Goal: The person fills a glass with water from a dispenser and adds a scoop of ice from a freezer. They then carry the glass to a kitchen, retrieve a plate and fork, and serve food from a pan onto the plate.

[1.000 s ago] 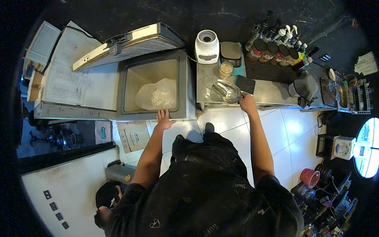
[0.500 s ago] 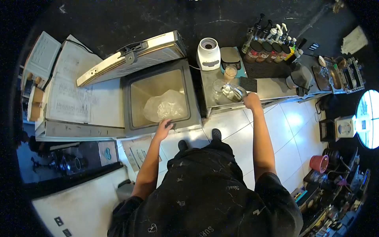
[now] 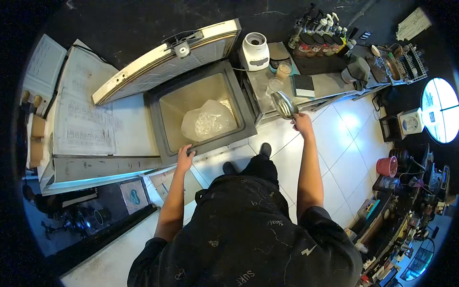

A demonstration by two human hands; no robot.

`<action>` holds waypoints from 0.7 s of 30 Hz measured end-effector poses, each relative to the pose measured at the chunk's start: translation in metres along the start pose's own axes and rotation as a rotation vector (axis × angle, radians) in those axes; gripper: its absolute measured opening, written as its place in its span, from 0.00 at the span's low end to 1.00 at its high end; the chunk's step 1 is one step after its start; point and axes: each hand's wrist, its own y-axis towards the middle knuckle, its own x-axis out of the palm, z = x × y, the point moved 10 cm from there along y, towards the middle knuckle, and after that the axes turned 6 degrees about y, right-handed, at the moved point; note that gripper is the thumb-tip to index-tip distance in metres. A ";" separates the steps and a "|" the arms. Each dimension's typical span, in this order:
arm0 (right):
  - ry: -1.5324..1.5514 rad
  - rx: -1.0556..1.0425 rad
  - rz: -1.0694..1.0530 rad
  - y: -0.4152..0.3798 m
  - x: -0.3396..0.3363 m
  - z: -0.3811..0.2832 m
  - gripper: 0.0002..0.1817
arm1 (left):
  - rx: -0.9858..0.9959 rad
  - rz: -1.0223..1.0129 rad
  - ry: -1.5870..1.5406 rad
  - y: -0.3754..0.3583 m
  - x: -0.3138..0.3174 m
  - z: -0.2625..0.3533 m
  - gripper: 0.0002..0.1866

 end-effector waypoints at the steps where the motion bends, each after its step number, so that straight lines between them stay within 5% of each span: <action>1: 0.065 -0.005 -0.012 -0.007 0.013 0.007 0.13 | 0.018 -0.043 -0.021 0.003 0.006 -0.002 0.25; 7: 0.071 0.016 -0.447 -0.057 0.180 0.013 0.13 | 0.084 0.216 -0.187 -0.002 -0.046 0.041 0.24; 11: -0.161 -0.079 -0.469 -0.045 0.277 -0.034 0.13 | 0.123 0.346 -0.339 -0.002 -0.134 0.093 0.25; 13: -0.681 -0.163 -0.679 -0.023 0.341 -0.016 0.16 | 0.162 0.406 -0.384 -0.005 -0.176 0.120 0.25; 15: -1.097 -0.515 -0.980 0.001 0.414 0.025 0.14 | 0.276 0.507 -0.368 -0.009 -0.224 0.151 0.25; 16: -0.932 -0.153 -0.850 0.029 0.422 0.040 0.18 | 0.311 0.555 -0.279 -0.013 -0.247 0.169 0.25; 17: -0.782 -0.148 -0.709 0.024 0.417 0.019 0.25 | 0.336 0.598 -0.191 -0.019 -0.267 0.186 0.25; 18: -0.799 -0.904 -0.386 0.038 0.432 0.009 0.28 | 0.374 0.654 -0.165 -0.026 -0.292 0.207 0.26; 19: -0.797 -0.920 -0.376 0.014 0.413 -0.029 0.28 | 0.385 0.668 -0.166 -0.027 -0.312 0.220 0.26; 21: -0.888 -0.575 -0.416 -0.030 0.396 -0.091 0.21 | 0.509 0.821 0.125 -0.035 -0.352 0.261 0.25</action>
